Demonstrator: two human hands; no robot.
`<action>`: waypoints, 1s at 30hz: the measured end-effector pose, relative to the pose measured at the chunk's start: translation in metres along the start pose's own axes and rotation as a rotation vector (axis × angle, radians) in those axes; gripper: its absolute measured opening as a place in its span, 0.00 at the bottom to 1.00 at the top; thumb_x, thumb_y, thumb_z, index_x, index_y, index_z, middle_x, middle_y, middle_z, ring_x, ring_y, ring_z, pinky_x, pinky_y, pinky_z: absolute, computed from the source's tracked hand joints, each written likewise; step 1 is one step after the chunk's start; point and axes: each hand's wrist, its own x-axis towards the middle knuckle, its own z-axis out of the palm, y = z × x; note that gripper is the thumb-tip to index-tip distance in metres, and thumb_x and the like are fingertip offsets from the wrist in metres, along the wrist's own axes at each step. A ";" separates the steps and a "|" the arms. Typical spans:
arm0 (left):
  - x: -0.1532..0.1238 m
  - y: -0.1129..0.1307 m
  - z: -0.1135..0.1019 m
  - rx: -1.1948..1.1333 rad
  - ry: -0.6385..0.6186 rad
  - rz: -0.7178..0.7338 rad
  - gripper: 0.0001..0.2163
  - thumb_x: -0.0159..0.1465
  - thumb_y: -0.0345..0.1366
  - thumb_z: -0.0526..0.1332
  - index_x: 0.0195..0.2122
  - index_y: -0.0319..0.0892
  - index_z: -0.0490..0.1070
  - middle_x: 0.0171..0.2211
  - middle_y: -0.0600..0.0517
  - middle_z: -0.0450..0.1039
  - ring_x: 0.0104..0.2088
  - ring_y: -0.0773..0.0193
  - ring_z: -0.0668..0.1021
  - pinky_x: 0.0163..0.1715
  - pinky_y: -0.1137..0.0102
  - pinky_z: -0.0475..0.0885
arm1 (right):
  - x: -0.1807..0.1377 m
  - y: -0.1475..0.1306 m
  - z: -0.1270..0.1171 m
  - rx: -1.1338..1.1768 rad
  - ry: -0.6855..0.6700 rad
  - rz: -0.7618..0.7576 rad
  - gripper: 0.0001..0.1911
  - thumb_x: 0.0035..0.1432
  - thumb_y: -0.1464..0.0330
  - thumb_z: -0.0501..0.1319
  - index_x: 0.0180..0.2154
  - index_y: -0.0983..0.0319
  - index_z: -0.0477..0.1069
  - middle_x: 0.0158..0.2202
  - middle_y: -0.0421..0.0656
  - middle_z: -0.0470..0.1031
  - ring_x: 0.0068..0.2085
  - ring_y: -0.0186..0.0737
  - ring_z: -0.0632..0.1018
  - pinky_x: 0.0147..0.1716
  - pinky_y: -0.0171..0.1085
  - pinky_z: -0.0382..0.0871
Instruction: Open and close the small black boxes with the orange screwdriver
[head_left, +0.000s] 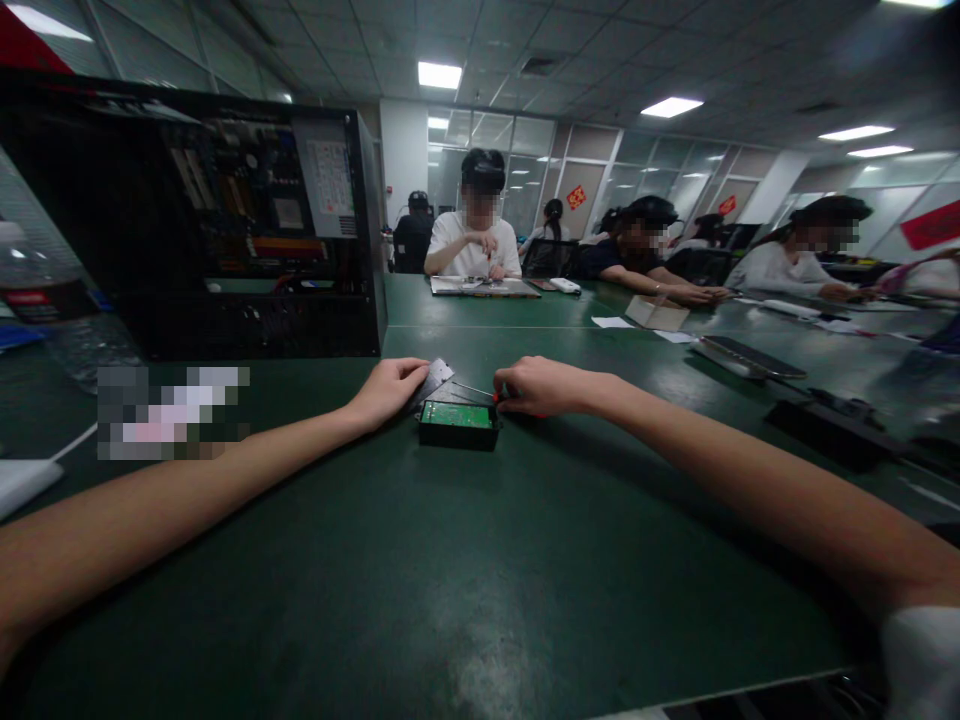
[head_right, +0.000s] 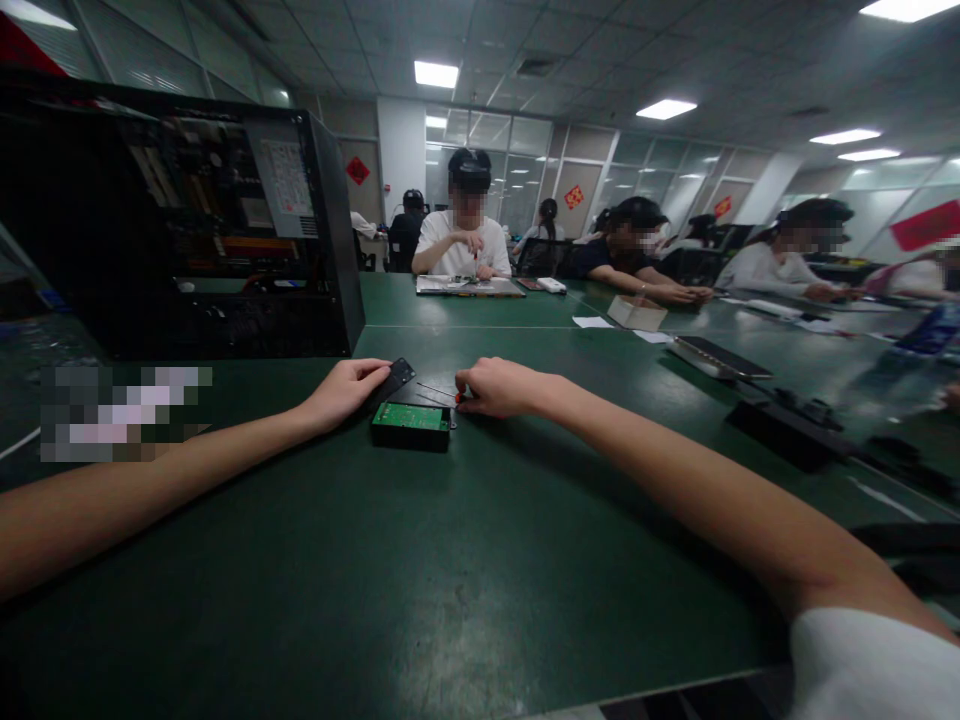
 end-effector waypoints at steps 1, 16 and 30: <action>0.000 0.000 -0.001 0.034 -0.030 0.009 0.12 0.59 0.40 0.68 0.41 0.40 0.83 0.43 0.46 0.84 0.47 0.52 0.81 0.52 0.61 0.72 | 0.000 -0.002 -0.001 0.004 0.006 0.001 0.17 0.66 0.59 0.60 0.48 0.63 0.76 0.41 0.51 0.80 0.38 0.44 0.78 0.34 0.37 0.62; -0.009 0.008 0.007 -0.117 -0.153 -0.040 0.19 0.57 0.37 0.70 0.49 0.39 0.75 0.43 0.45 0.84 0.44 0.52 0.84 0.46 0.60 0.77 | -0.033 -0.053 -0.006 0.412 0.248 -0.113 0.25 0.59 0.58 0.67 0.54 0.64 0.76 0.50 0.51 0.80 0.46 0.48 0.80 0.46 0.41 0.71; -0.027 0.026 0.021 -0.112 -0.150 -0.024 0.10 0.65 0.41 0.64 0.39 0.38 0.74 0.20 0.56 0.72 0.19 0.68 0.73 0.22 0.73 0.67 | -0.179 0.224 0.060 0.169 0.420 0.934 0.25 0.46 0.39 0.60 0.27 0.53 0.71 0.23 0.51 0.70 0.33 0.62 0.77 0.34 0.57 0.66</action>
